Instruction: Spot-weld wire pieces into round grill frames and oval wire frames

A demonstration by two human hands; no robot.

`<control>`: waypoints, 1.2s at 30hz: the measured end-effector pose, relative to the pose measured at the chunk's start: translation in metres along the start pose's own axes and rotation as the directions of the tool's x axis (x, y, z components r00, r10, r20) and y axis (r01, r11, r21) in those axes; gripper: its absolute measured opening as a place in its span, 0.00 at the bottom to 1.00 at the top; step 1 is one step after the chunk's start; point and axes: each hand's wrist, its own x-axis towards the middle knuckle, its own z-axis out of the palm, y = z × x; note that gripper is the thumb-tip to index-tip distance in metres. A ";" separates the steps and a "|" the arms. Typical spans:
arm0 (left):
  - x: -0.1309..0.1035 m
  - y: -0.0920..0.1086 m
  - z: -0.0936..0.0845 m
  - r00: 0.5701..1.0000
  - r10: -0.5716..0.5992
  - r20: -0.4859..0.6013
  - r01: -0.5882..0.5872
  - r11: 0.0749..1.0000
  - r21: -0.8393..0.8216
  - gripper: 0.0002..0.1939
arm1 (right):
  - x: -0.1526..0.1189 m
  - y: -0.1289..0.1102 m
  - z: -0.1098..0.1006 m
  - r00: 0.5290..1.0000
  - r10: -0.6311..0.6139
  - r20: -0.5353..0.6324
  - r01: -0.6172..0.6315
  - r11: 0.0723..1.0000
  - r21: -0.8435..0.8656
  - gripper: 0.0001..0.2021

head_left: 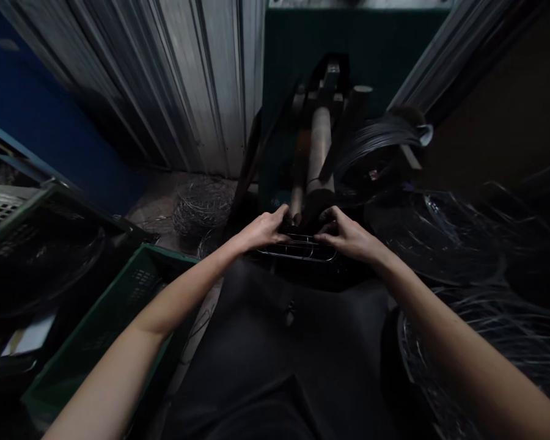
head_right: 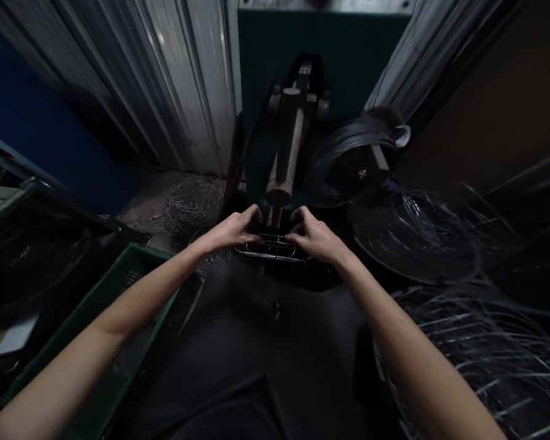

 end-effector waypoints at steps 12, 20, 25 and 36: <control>0.020 -0.018 -0.017 1.000 0.019 0.004 -0.019 0.998 -0.062 0.22 | 0.030 0.009 0.002 0.994 -0.061 -0.093 0.050 0.992 -0.119 0.19; 0.023 -0.020 -0.017 0.999 0.037 0.036 -0.033 0.994 -0.106 0.23 | 0.031 0.003 0.001 0.996 -0.043 -0.080 0.031 0.989 -0.144 0.19; 0.026 -0.024 -0.020 0.998 0.056 0.033 -0.053 0.994 -0.092 0.23 | 0.034 0.006 -0.001 0.994 -0.079 -0.075 0.069 0.989 -0.127 0.22; 0.035 -0.024 -0.027 0.976 0.150 0.155 -0.171 0.976 0.133 0.11 | 0.040 -0.001 -0.007 0.996 -0.076 -0.051 0.064 0.977 -0.203 0.25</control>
